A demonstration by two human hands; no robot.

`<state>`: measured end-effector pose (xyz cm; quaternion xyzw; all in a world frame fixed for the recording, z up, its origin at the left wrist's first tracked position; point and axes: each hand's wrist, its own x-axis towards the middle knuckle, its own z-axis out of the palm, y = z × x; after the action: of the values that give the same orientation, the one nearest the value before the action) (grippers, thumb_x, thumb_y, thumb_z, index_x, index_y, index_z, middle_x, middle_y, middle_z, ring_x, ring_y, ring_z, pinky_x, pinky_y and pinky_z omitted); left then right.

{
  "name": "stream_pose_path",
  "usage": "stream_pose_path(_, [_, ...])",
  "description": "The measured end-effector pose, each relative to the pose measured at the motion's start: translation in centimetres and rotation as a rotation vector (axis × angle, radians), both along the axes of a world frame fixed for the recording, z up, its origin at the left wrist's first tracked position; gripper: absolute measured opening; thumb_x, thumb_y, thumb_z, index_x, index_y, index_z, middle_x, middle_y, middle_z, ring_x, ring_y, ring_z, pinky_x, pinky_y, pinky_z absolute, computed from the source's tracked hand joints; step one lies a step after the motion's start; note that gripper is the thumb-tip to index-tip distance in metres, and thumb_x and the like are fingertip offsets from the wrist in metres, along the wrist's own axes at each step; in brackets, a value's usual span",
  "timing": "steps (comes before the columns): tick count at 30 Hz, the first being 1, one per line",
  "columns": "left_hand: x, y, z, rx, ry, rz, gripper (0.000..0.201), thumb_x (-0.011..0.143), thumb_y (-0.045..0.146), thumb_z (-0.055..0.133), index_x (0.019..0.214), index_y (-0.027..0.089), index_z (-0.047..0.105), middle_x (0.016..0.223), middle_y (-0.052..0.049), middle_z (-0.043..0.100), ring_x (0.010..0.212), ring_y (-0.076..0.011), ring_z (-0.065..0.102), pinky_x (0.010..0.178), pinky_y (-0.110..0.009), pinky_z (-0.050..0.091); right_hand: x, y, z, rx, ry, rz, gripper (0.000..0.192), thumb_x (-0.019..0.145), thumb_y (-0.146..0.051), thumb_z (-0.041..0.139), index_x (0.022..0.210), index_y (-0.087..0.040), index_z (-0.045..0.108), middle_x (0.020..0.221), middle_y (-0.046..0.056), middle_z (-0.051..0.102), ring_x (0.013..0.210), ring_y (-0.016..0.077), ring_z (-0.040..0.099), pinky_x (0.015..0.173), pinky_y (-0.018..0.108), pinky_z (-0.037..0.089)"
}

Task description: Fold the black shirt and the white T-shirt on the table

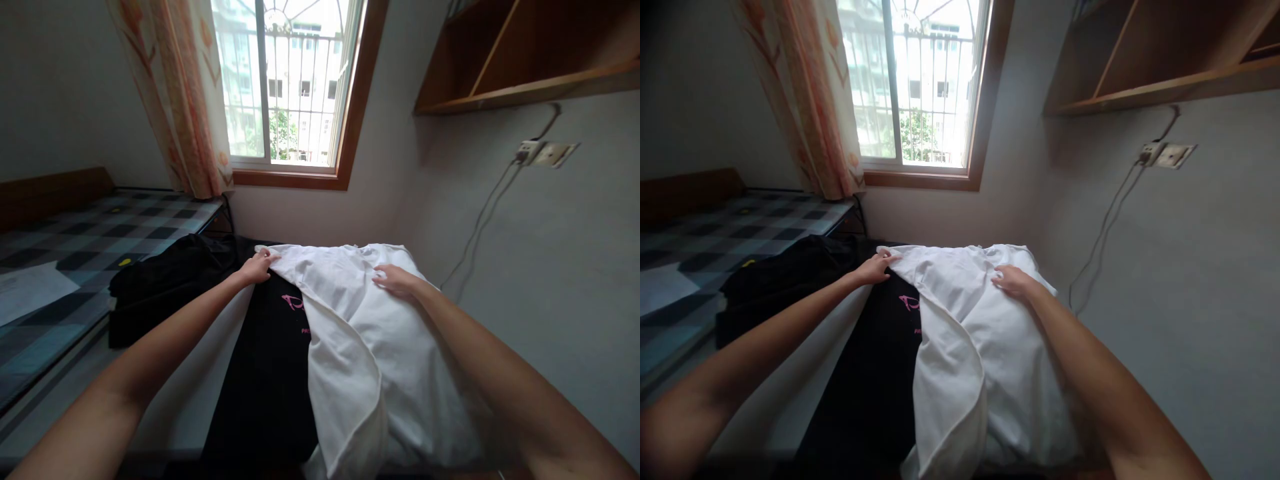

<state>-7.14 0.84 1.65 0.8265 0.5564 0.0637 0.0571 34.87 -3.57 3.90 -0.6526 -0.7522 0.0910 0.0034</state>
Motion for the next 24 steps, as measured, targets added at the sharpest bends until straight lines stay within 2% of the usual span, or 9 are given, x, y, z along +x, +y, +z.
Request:
stream_pose_path(2, [0.7, -0.6, 0.1, 0.095, 0.012, 0.01, 0.052, 0.073, 0.016, 0.065, 0.125, 0.023, 0.065, 0.139, -0.013, 0.046, 0.126, -0.0338, 0.047, 0.106, -0.044, 0.039, 2.0, -0.2, -0.1, 0.023, -0.016, -0.033, 0.041, 0.084, -0.04, 0.061, 0.117, -0.016, 0.07, 0.124, 0.016, 0.067, 0.116, 0.0292, 0.061, 0.101, 0.033, 0.045])
stream_pose_path(4, [2.1, -1.9, 0.3, 0.168, -0.013, -0.084, 0.04, 0.077, 0.015, 0.06, 0.115, 0.02, 0.07, 0.136, -0.013, 0.05, 0.127, -0.0334, 0.045, 0.109, -0.046, 0.035, 3.8, -0.7, -0.2, 0.049, -0.041, -0.086, 0.041, 0.088, -0.037, 0.057, 0.119, -0.014, 0.068, 0.126, 0.017, 0.065, 0.118, 0.0285, 0.06, 0.101, 0.033, 0.044])
stream_pose_path(8, [6.4, -5.9, 0.6, 0.037, -0.113, -0.558, 0.059, 0.075, 0.01, 0.057, 0.133, 0.024, 0.058, 0.137, -0.009, 0.056, 0.133, -0.0283, 0.042, 0.112, -0.044, 0.028, 6.4, -2.0, -0.7, 0.057, -0.099, -0.201, 0.043, 0.088, -0.038, 0.056, 0.121, -0.013, 0.067, 0.121, 0.018, 0.066, 0.111, 0.0268, 0.064, 0.097, 0.031, 0.046])
stream_pose_path(11, [9.3, -8.4, 0.8, -0.146, -0.147, -0.709, 0.074, 0.072, 0.01, 0.062, 0.142, 0.026, 0.047, 0.133, -0.007, 0.061, 0.127, -0.0273, 0.051, 0.112, -0.045, 0.026, 7.2, -2.9, -1.1, 0.073, -0.141, -0.301, 0.049, 0.086, -0.042, 0.06, 0.124, -0.014, 0.065, 0.123, 0.02, 0.064, 0.11, 0.0302, 0.064, 0.097, 0.036, 0.046])
stream_pose_path(13, [10.3, -9.2, 1.0, -0.237, -0.174, -0.727, 0.067, 0.073, 0.01, 0.063, 0.138, 0.025, 0.052, 0.113, -0.004, 0.07, 0.104, -0.0214, 0.063, 0.108, -0.04, 0.031, 7.5, -3.3, -1.4, 0.083, -0.177, -0.378, 0.055, 0.084, -0.045, 0.062, 0.128, -0.013, 0.062, 0.126, 0.023, 0.061, 0.112, 0.0332, 0.063, 0.095, 0.04, 0.046])
stream_pose_path(15, [10.2, -9.5, 1.2, -0.279, -0.222, -0.747, 0.044, 0.077, 0.009, 0.059, 0.119, 0.022, 0.066, 0.095, -0.002, 0.07, 0.083, -0.0149, 0.064, 0.096, -0.032, 0.04, 7.6, -3.8, -1.6, 0.06, -0.207, -0.448, 0.057, 0.082, -0.045, 0.064, 0.127, -0.011, 0.062, 0.126, 0.024, 0.061, 0.112, 0.0353, 0.063, 0.092, 0.041, 0.048])
stream_pose_path(17, [9.3, -9.4, 1.1, -0.275, -0.286, -0.763, 0.024, 0.081, 0.009, 0.055, 0.095, 0.018, 0.073, 0.088, -0.004, 0.066, 0.075, -0.0128, 0.06, 0.081, -0.025, 0.046, 7.6, -4.1, -1.6, 0.013, -0.21, -0.496, 0.05, 0.081, -0.04, 0.065, 0.12, -0.011, 0.066, 0.12, 0.024, 0.065, 0.109, 0.036, 0.064, 0.086, 0.041, 0.051])
stream_pose_path(19, [7.9, -9.3, 0.8, -0.252, -0.338, -0.74, 0.019, 0.084, 0.011, 0.054, 0.082, 0.015, 0.073, 0.088, -0.006, 0.063, 0.076, -0.0136, 0.06, 0.074, -0.023, 0.047, 7.5, -4.4, -1.4, -0.021, -0.195, -0.543, 0.041, 0.079, -0.035, 0.065, 0.113, -0.013, 0.07, 0.114, 0.023, 0.068, 0.104, 0.0364, 0.067, 0.081, 0.041, 0.053])
stream_pose_path(24, [6.3, -10.8, -0.1, -0.143, -0.408, -0.659, 0.024, 0.088, 0.019, 0.058, 0.108, 0.018, 0.069, 0.11, -0.01, 0.064, 0.099, -0.0198, 0.062, 0.092, -0.032, 0.047, 7.0, -4.5, -1.7, -0.035, -0.179, -0.604, 0.051, 0.078, -0.042, 0.065, 0.122, -0.016, 0.064, 0.115, 0.023, 0.068, 0.104, 0.0381, 0.067, 0.077, 0.045, 0.054])
